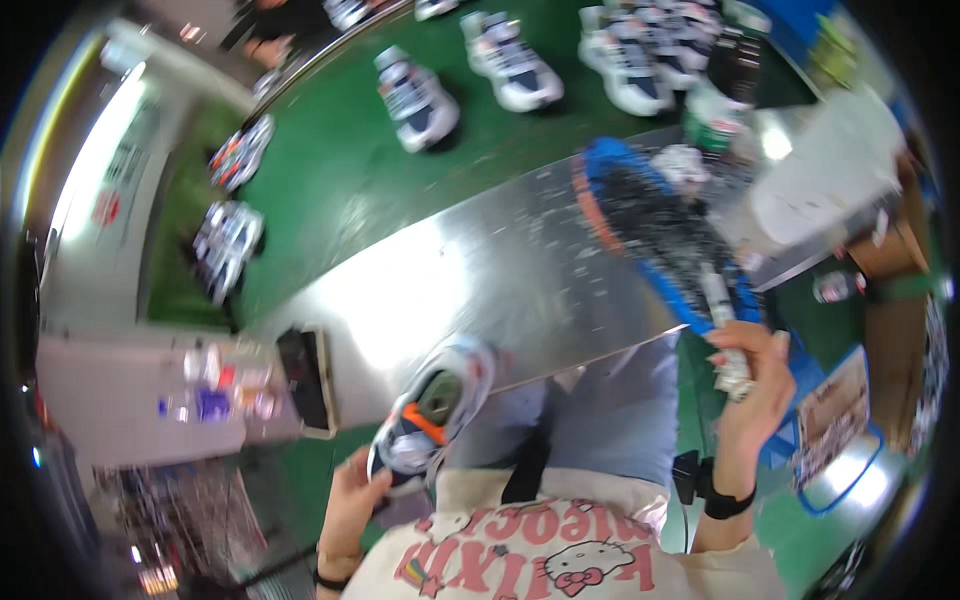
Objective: The person picks up a shoe from the conveyor belt, applies a substance from a syringe into the seams around the sole, and wipes the area with a cloth. They then apply the substance to a separate blue sole on the table before placing the shoe back onto the belt.
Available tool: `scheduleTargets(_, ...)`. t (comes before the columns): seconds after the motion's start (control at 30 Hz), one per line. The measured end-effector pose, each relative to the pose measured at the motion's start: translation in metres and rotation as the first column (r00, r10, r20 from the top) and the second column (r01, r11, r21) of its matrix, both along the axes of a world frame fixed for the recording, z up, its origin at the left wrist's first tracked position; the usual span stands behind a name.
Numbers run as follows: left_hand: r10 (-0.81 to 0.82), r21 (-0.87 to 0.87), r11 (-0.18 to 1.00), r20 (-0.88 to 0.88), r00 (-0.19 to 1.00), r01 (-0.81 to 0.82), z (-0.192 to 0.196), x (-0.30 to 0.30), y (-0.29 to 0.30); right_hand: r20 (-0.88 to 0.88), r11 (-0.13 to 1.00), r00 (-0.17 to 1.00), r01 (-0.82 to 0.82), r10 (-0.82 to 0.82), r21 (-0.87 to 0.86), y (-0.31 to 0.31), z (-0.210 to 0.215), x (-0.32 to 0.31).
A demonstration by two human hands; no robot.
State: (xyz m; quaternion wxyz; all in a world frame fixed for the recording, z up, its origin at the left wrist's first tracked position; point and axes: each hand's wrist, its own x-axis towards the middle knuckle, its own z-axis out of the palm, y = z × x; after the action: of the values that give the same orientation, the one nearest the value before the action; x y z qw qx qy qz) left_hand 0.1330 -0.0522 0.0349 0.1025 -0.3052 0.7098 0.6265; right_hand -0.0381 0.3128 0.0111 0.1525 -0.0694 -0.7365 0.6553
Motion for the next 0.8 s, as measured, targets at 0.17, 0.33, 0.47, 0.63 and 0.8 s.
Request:
scheduleTargets(0.17,0.172,-0.160,0.948,-0.466,0.868,-0.274,-0.004,-0.046,-0.009,-0.017,0.993,0.998,0.056,-0.058,-0.104,-0.008,0.007,0.011)
scheduleTargets(0.33,-0.128,-0.200,0.979,-0.763,0.633,-0.043,0.022,-0.134,0.026,0.020,0.995,0.999,0.050,-0.048,-0.082,-0.014,0.015,0.026)
scheduleTargets(0.47,-0.246,-0.162,0.963,-0.859,0.450,0.216,0.024,-0.180,0.053,-0.112,0.978,0.991,-0.087,0.067,-0.189,-0.032,0.035,0.029)
scheduleTargets(0.63,-0.424,-0.286,0.867,-0.855,0.299,0.409,0.030,-0.208,0.081,-0.572,0.628,0.676,-0.707,0.464,-0.326,-0.054,0.075,0.010)
scheduleTargets(0.8,-0.479,-0.330,0.826,-0.838,0.261,0.456,0.023,-0.217,0.100,-0.557,0.634,0.672,-0.711,0.488,-0.303,-0.048,0.076,0.003)
